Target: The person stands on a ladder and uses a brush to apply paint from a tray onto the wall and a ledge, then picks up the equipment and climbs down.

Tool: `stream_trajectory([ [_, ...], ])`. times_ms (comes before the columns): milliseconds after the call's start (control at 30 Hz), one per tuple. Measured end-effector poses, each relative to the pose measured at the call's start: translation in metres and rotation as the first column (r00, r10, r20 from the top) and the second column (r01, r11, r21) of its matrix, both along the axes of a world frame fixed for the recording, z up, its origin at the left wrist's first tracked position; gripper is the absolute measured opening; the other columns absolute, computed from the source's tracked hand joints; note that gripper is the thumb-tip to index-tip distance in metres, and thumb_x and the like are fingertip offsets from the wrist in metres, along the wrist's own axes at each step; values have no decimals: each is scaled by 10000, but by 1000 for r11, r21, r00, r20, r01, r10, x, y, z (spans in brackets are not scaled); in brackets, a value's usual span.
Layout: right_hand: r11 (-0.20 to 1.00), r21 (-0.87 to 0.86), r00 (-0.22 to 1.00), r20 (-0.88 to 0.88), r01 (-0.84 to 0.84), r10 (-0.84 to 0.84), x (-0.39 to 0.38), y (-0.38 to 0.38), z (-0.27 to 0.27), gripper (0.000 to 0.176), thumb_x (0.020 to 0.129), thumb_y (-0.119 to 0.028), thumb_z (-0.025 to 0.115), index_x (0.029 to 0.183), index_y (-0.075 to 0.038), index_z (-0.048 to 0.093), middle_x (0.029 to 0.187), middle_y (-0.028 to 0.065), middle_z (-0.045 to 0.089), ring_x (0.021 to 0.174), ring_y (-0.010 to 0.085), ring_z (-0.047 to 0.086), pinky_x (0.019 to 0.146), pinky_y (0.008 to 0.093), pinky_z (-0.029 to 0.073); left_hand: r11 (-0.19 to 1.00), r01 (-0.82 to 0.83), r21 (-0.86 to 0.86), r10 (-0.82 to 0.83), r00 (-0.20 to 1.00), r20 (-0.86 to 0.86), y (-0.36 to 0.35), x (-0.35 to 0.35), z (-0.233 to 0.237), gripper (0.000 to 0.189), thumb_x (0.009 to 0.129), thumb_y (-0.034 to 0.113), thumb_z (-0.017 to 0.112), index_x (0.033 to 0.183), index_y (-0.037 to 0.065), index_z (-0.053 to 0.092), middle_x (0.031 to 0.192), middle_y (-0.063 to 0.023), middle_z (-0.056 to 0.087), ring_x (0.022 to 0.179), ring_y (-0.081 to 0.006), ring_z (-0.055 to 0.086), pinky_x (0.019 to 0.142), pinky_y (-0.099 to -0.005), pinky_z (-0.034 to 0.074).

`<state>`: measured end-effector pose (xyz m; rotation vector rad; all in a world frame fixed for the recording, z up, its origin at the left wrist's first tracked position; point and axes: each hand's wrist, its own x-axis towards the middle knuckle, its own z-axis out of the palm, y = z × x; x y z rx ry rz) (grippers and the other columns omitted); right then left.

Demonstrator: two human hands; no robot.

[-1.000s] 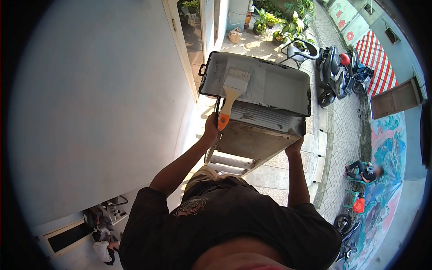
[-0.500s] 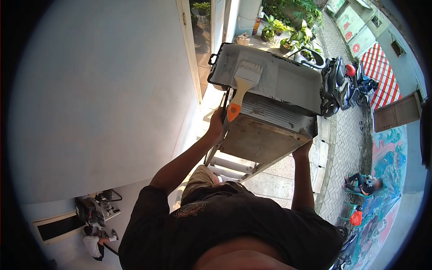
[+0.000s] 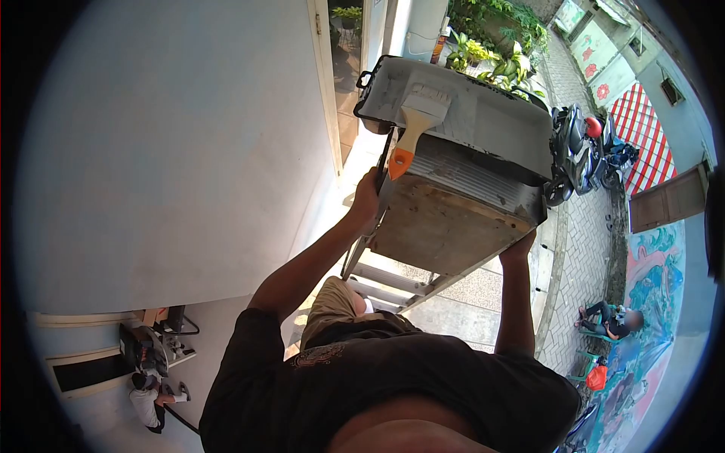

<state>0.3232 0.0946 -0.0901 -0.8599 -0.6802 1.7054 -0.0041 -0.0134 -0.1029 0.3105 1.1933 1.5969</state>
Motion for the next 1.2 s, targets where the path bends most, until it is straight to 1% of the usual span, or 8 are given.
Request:
stream_trajectory([
  [167,999,46,1000,7,6,-6,-5,-4,9,481,995,-399,443,1345,-80,523,1277,116,594,1159,281,589,987,430,487,999,-12,40,13,1000,-28,2,-1,-5,383,1056,342,302,1052,93,593,863,-19,593,735,-118,553,683,-303,476],
  [267,999,40,999,-42,-19,21,-1,-4,1,478,992,-387,451,1351,-78,517,1274,121,595,1163,279,587,984,428,491,998,12,-57,-18,995,-99,2,-3,-14,377,1055,323,306,1058,84,598,870,-17,588,748,-117,548,702,-304,470],
  [433,994,111,1000,12,-25,24,-4,-3,5,486,999,-392,432,1354,-70,512,1273,122,593,1157,279,591,982,431,493,999,-6,54,11,995,-98,0,-2,-3,379,1053,308,312,1070,61,599,871,-21,570,757,-111,517,705,-308,457],
  [633,991,131,1000,-25,-14,17,-4,-3,7,471,1011,-388,419,1329,-62,539,1256,122,604,1148,272,595,985,429,492,998,-13,55,19,994,-110,1,-3,-3,388,1055,297,302,1077,53,602,862,-32,575,765,-111,517,711,-308,455],
  [767,976,204,995,-36,-79,89,1,3,-2,476,1022,-399,404,1338,-68,537,1263,113,603,1160,270,589,989,429,490,997,-34,76,43,991,-123,0,-2,5,400,1057,296,288,1092,53,604,877,-43,597,772,-116,544,735,-317,466],
  [833,982,185,1000,-7,-28,30,-2,6,0,476,1032,-401,389,1346,-75,536,1275,106,602,1176,271,581,999,428,484,997,6,72,2,993,-116,-2,-4,13,412,1058,292,273,1116,53,603,915,-58,628,806,-127,584,771,-329,481],
  [1033,989,139,996,-65,-44,53,-11,-1,14,474,1040,-390,373,1363,-76,524,1309,103,595,1204,264,568,1017,425,470,996,-1,93,14,989,-144,0,-4,12,446,1054,305,253,1179,45,593,1025,-99,652,903,-164,628,850,-345,501],
  [1200,977,205,997,-28,-60,67,-15,0,16,478,1034,-400,378,1362,-84,525,1313,99,598,1212,263,570,1028,423,465,987,-10,158,30,992,-122,-3,-2,20,443,1054,304,258,1234,51,574,1096,-127,651,967,-198,647,888,-369,517],
])
